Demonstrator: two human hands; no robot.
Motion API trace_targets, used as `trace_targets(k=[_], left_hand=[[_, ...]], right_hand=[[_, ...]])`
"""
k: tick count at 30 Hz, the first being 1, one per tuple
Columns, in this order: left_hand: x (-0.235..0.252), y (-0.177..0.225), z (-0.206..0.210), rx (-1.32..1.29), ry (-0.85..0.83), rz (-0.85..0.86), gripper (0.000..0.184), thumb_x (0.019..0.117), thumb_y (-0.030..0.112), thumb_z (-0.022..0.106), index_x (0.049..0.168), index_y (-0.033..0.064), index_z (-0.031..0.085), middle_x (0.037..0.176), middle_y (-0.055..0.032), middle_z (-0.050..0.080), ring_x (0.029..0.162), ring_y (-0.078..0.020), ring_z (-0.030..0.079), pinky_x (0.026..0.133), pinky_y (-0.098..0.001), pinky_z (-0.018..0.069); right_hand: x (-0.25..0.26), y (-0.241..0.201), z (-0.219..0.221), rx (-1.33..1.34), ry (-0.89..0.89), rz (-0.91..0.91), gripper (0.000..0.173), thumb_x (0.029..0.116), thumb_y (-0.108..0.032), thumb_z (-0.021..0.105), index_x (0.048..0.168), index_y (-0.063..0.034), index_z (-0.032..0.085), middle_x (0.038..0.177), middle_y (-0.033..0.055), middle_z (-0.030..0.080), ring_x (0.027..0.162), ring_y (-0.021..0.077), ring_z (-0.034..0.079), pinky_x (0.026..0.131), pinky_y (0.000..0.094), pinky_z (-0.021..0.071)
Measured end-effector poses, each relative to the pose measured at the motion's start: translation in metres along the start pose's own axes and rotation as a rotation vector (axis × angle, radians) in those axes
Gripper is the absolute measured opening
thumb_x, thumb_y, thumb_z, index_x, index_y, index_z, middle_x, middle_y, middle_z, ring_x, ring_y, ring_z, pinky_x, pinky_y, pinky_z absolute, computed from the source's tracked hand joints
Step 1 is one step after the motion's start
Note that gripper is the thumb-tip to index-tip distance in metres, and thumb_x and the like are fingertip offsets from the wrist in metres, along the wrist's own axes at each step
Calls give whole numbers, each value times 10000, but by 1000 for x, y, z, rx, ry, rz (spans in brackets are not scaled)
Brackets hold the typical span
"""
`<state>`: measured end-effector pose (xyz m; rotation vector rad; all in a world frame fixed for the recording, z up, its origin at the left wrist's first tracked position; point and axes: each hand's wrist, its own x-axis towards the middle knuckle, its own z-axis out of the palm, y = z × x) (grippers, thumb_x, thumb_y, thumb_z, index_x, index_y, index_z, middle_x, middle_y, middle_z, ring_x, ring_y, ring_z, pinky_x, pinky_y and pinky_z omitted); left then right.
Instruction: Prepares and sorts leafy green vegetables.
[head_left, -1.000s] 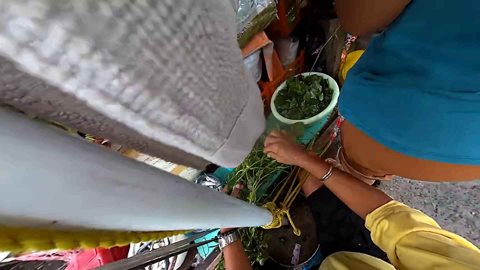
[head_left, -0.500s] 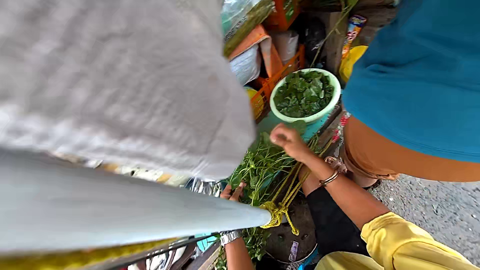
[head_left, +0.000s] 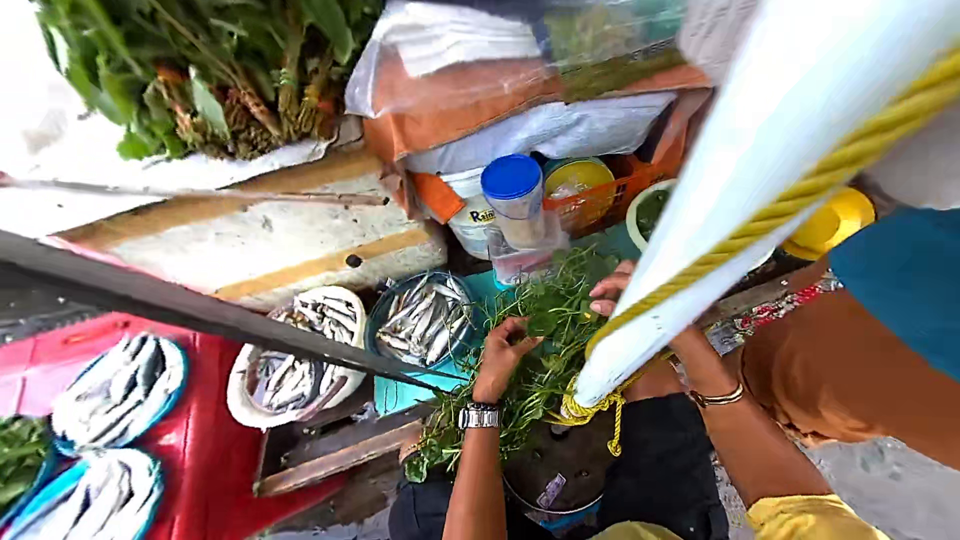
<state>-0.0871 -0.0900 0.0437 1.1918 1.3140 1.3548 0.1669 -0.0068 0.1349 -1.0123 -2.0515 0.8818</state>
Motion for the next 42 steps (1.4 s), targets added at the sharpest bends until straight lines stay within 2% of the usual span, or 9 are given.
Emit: trace_targets(k=[7,15,20,23,25,27,32,36,42], left_hand=[[5,-7,-3,-29,-38,2,145,908,74,725,1031,9,688,956,-62,685,888,-138,656,833,-345,567],[6,-14,-4,-23,-35,40,154,923,105,734,1036,12,688,934,-65,685,849,-126,647,796,-326,549],[3,-14,-7,-54,-84,35,234,893,97,758,1105,26,687,954,-57,683,865,-123,646,803,-315,551],[0,-13,-10,-80,-122,21,314,889,111,751,1187,49,675,961,-48,675,865,-130,635,792,-319,543],[-1,-12,-11,-106,-137,31,316,905,118,724,1208,49,667,976,-55,676,858,-134,631,782,-321,540],[-3,-11,-12,-155,-139,39,289,950,121,664,1225,34,650,1006,-68,674,845,-133,626,774,-316,542],[-7,-9,-13,-278,-88,-25,279,1060,236,524,1226,43,639,1079,-67,673,915,-142,660,826,-338,574],[-9,-12,-11,-338,-56,-40,298,1071,154,402,1218,38,634,1101,-74,689,924,-149,671,843,-352,575],[-13,-14,-14,-333,-64,-11,262,997,-26,474,1219,26,603,1116,-82,674,938,-161,679,844,-367,590]], right_hand=[[5,2,24,-634,-144,-14,155,933,-261,743,1021,-135,767,1102,153,668,920,368,681,715,637,538],[-8,-1,3,-269,85,-97,132,910,-129,727,917,-7,777,896,114,679,842,137,623,789,279,538],[-22,-34,-21,-352,158,144,186,906,-60,741,939,116,691,853,169,673,757,98,603,729,225,515],[-27,-41,-28,-472,115,325,368,954,-39,689,1261,131,579,947,185,661,813,145,619,780,282,522],[-34,-20,-43,-522,3,317,676,922,-27,669,1551,-22,421,1360,232,633,1184,328,656,1023,488,508],[-39,-6,-50,-583,-12,275,768,919,-135,710,1607,-136,367,1464,199,572,1268,358,614,1056,561,484],[-20,-40,-34,-480,129,191,218,952,-81,678,1094,84,676,895,178,695,774,177,637,756,352,538],[-2,-45,-17,-281,-54,6,241,913,-46,687,1138,31,725,1034,140,716,888,132,685,829,299,588],[35,-51,30,-243,-403,-288,126,898,-161,732,994,-115,798,943,3,681,859,84,641,770,290,564]])
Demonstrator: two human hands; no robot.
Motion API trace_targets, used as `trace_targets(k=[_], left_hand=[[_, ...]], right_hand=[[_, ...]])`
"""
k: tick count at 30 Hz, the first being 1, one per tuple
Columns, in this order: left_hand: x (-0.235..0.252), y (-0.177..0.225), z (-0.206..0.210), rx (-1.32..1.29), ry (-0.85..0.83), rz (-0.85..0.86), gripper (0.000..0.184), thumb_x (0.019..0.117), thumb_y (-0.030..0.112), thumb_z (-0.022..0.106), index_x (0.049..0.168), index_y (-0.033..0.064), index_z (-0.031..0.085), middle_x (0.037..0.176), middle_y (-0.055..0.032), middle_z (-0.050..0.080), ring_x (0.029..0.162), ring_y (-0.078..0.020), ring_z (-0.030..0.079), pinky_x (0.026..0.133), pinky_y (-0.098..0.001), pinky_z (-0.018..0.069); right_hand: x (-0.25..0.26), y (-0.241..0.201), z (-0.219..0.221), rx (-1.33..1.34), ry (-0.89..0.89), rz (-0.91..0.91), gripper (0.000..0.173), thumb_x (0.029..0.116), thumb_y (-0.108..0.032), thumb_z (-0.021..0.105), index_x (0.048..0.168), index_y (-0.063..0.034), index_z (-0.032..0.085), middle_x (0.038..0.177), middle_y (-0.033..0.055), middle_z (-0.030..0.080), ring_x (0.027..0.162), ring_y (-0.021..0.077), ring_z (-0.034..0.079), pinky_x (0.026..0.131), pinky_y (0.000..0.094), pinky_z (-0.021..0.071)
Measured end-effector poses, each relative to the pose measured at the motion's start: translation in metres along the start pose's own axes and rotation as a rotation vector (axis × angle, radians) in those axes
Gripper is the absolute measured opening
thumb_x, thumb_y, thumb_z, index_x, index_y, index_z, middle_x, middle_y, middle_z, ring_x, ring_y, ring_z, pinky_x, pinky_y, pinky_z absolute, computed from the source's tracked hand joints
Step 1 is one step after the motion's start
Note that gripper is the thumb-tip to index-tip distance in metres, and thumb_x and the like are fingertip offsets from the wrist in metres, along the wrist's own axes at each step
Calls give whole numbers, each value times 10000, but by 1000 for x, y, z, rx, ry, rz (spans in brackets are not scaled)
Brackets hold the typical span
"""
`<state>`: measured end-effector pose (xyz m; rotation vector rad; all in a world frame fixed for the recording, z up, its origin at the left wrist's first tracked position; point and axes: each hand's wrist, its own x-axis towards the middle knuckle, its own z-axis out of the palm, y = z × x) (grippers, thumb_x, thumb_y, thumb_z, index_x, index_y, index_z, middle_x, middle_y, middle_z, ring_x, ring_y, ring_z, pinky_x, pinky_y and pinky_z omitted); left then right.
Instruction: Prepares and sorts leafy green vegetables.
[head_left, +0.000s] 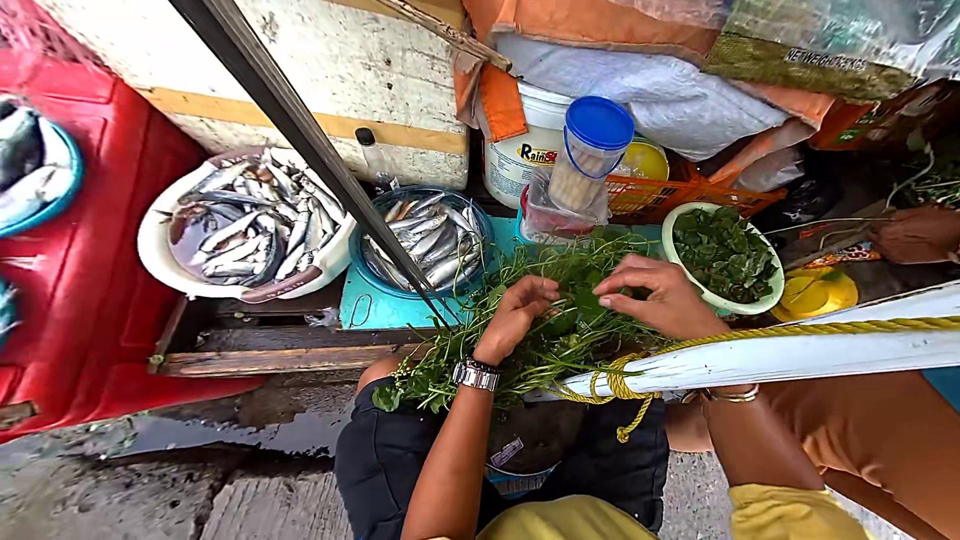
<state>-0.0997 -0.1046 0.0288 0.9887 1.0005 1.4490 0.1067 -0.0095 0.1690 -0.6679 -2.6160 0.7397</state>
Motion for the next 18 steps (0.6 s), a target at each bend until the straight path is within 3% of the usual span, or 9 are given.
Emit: trace_targets(k=[2,4,6,8,13,18], left_hand=[[0,0,-1,22,3,9,274,980,-37,488,1219,22,607,1107,-81,677,912,-151,676,826,-357,588],[-1,-1,-1,45,15,21,280,977,-34,483,1217,32,611,1099,-76,678,896,-140,664,799,-334,575],[-4,2,1,59,32,13,287,977,-29,482,1221,50,611,1101,-68,676,895,-131,650,771,-314,557],[-5,4,1,47,48,9,287,970,-42,488,1213,51,609,1085,-70,670,874,-138,655,746,-317,571],[-9,4,-2,46,9,20,337,920,-65,551,1239,37,587,1094,-89,672,862,-147,658,767,-327,569],[-6,0,2,56,4,61,244,936,-90,585,1163,0,607,1025,-95,668,828,-144,654,773,-326,577]], right_hand=[[20,-1,16,-106,-126,-64,110,901,-224,737,927,-137,800,879,4,654,789,122,629,694,362,553],[36,-7,33,-275,-293,-9,159,918,-265,746,867,-120,783,869,50,639,770,214,638,659,476,537],[46,-15,48,-472,-455,83,250,945,-294,735,841,-67,737,940,116,657,827,305,662,690,553,527],[49,-18,58,-582,-529,100,242,960,-247,709,851,-31,709,995,147,662,839,339,670,692,561,521],[51,-11,58,-399,-459,194,137,953,-151,674,878,-52,731,965,126,644,880,321,654,715,567,517],[49,6,62,-198,-335,206,154,924,-104,686,789,-41,721,868,98,622,812,276,623,704,537,501]])
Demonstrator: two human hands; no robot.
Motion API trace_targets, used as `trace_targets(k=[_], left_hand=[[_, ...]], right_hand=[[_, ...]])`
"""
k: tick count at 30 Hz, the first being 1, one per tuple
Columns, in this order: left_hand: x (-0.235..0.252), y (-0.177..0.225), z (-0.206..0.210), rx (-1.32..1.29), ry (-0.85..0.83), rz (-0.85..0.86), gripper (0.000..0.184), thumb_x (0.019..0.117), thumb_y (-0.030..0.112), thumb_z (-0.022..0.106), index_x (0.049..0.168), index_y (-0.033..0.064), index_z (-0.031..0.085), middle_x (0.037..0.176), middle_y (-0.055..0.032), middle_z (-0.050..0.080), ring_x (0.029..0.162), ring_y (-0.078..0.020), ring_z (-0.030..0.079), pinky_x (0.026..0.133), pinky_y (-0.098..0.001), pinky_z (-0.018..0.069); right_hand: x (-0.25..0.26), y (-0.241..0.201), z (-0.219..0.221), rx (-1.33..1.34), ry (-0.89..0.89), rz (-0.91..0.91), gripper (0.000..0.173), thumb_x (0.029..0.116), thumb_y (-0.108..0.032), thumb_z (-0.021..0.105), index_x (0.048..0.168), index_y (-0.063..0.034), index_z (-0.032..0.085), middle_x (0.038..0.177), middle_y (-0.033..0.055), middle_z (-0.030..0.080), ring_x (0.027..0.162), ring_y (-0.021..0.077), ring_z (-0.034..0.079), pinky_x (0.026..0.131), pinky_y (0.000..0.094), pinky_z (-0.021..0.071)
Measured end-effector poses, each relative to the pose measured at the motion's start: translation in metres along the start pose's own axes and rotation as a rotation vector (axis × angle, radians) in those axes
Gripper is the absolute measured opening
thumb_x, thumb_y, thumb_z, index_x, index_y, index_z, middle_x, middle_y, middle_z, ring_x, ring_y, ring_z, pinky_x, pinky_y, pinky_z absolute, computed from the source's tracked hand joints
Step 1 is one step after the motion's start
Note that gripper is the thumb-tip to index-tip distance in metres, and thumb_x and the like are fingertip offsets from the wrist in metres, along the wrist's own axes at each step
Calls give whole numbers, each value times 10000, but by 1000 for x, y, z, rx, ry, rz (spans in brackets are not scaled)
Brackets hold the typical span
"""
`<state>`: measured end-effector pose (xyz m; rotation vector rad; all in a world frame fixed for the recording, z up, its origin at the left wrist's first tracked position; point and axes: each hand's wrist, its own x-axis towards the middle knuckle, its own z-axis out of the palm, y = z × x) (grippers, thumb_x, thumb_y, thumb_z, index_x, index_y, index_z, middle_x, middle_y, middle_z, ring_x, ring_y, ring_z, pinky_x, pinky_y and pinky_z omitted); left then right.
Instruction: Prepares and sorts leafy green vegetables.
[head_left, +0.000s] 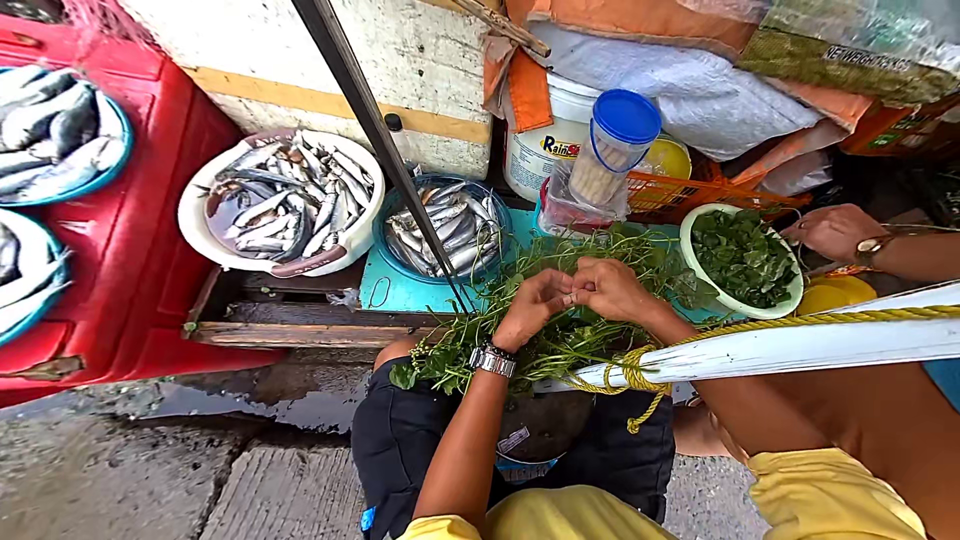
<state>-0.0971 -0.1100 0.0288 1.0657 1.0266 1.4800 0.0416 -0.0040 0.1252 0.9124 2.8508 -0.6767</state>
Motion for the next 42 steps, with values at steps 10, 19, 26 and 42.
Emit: trace_targets(k=[10,19,26,42], left_hand=[[1,-1,-2,-28,54,17,186,948,-95,588,1118,-29,623,963,-98,676,779,-147,685,765,-328,607],[3,6,2,-37,84,53,156,975,-54,559,1108,16,601,939,-68,639,747,-131,647,715,-305,587],[3,10,6,-11,95,41,151,986,-47,553,1120,15,583,956,-77,629,759,-131,643,725,-307,581],[21,9,20,76,123,-53,152,1014,15,543,1160,26,584,891,-68,649,753,-123,639,686,-284,540]], right_hand=[[-32,6,-46,849,438,-166,105,959,-125,659,861,-142,695,874,-29,596,630,34,507,522,155,434],[-30,11,-42,680,270,-42,112,920,-110,710,869,-124,611,836,31,660,465,73,504,368,206,423],[-16,7,-21,-165,145,-116,94,888,-149,788,936,-82,744,964,112,629,827,291,656,665,520,557],[-38,32,-25,16,253,-51,57,902,-47,739,958,-42,745,970,124,678,863,290,676,743,527,566]])
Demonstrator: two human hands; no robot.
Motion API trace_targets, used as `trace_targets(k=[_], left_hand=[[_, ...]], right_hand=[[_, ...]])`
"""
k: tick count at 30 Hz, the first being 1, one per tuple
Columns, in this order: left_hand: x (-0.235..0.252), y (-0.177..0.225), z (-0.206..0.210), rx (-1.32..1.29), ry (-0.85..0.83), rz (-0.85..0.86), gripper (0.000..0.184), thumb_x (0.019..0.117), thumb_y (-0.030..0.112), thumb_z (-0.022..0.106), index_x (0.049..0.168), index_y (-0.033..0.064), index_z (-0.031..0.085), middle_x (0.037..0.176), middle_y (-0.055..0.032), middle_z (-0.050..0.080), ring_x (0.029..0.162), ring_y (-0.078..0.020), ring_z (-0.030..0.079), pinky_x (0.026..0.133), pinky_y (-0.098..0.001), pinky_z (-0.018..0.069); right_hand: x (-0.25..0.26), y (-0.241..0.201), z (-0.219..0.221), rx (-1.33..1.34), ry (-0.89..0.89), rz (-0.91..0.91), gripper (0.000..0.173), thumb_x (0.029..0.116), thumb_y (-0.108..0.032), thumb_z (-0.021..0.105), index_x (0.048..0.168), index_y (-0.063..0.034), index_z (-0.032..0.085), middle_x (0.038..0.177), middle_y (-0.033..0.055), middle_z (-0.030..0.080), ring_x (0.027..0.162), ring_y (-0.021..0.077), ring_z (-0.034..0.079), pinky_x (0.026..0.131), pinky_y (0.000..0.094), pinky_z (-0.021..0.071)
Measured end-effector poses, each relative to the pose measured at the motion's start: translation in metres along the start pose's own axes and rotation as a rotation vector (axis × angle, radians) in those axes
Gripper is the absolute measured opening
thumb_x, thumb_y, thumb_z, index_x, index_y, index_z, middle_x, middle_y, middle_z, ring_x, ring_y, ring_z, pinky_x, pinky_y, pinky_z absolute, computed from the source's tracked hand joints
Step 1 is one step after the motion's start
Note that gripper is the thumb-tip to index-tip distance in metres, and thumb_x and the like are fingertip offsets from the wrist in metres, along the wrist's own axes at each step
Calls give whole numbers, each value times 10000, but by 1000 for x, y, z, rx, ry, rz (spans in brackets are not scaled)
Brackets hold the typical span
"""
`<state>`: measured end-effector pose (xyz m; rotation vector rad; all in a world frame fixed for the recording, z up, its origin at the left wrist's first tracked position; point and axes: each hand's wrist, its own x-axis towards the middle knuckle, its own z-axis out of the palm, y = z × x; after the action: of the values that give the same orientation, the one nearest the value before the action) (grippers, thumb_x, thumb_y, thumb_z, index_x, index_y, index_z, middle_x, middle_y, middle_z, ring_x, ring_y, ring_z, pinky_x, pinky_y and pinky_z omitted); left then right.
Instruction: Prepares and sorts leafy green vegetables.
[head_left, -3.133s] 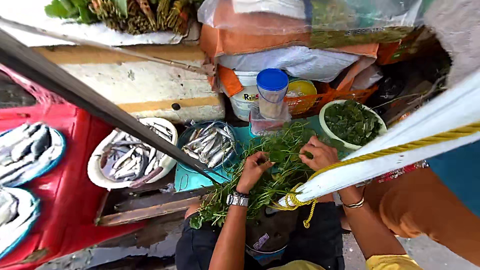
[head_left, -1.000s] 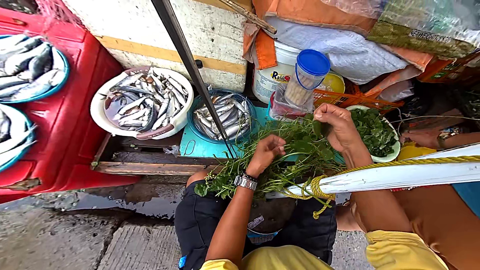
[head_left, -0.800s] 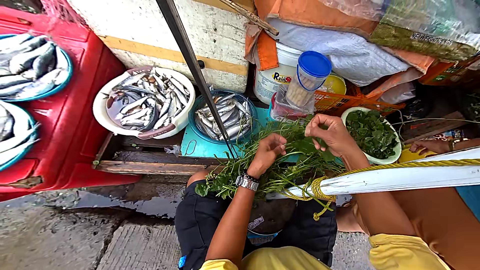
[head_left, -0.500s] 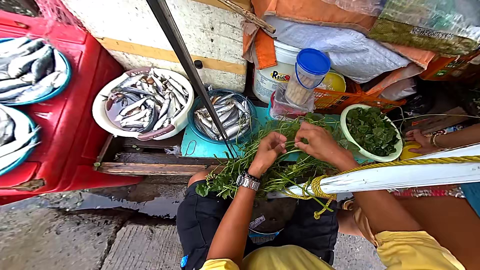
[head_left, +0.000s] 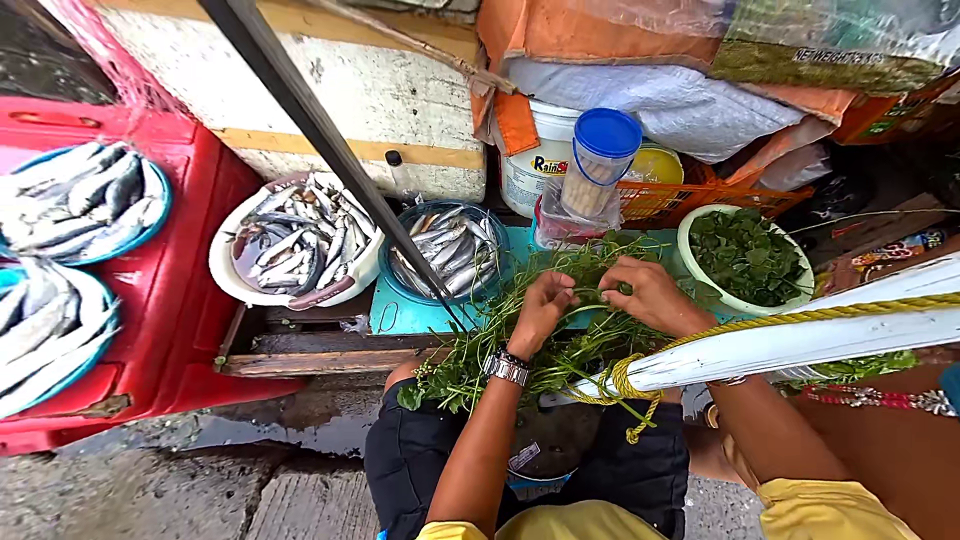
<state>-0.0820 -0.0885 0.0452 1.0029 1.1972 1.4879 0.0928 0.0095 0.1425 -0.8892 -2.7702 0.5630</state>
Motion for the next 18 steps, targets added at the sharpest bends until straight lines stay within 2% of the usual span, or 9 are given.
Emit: trace_targets(k=[5,9,12,15,16,18], left_hand=[[2,-1,2,-6,-24,-63,134,1018,46,555,1149,38,583,887,-51,630,749,-117,604,704,-292,526],[0,-3,1,-34,-48,-103,179,980,11,534,1147,40,592,877,-48,622,739,-131,602,710,-312,539],[-2,-5,0,-58,-66,-83,206,935,45,480,1072,71,632,857,-21,606,739,-118,576,717,-313,516],[-2,-7,-2,-98,-102,-62,235,849,66,490,1012,99,655,877,1,619,781,-102,583,746,-301,507],[-2,-7,-2,-87,-102,-53,225,847,66,507,1013,99,655,873,5,619,775,-95,580,737,-291,503],[-4,-6,-2,-50,-82,-37,118,930,68,557,1015,77,637,849,-3,624,746,-92,576,715,-275,504]], right_hand=[[-9,9,-4,94,68,47,57,910,-25,721,951,-38,759,967,130,695,891,286,677,808,522,558],[-14,15,2,81,96,-50,117,883,-33,732,984,-74,772,996,112,706,880,273,689,793,516,579],[-12,14,5,111,104,-109,220,868,-12,727,1063,-98,781,1020,90,717,902,237,696,831,476,590],[-7,12,8,122,91,-132,244,865,4,711,1079,-93,776,1035,94,718,916,247,697,832,494,586],[-6,12,8,123,86,-135,242,863,10,708,1075,-86,774,1035,100,718,917,257,697,830,505,583],[-4,10,6,126,84,-137,230,860,15,710,1062,-75,774,1035,109,715,919,268,693,828,509,580]])
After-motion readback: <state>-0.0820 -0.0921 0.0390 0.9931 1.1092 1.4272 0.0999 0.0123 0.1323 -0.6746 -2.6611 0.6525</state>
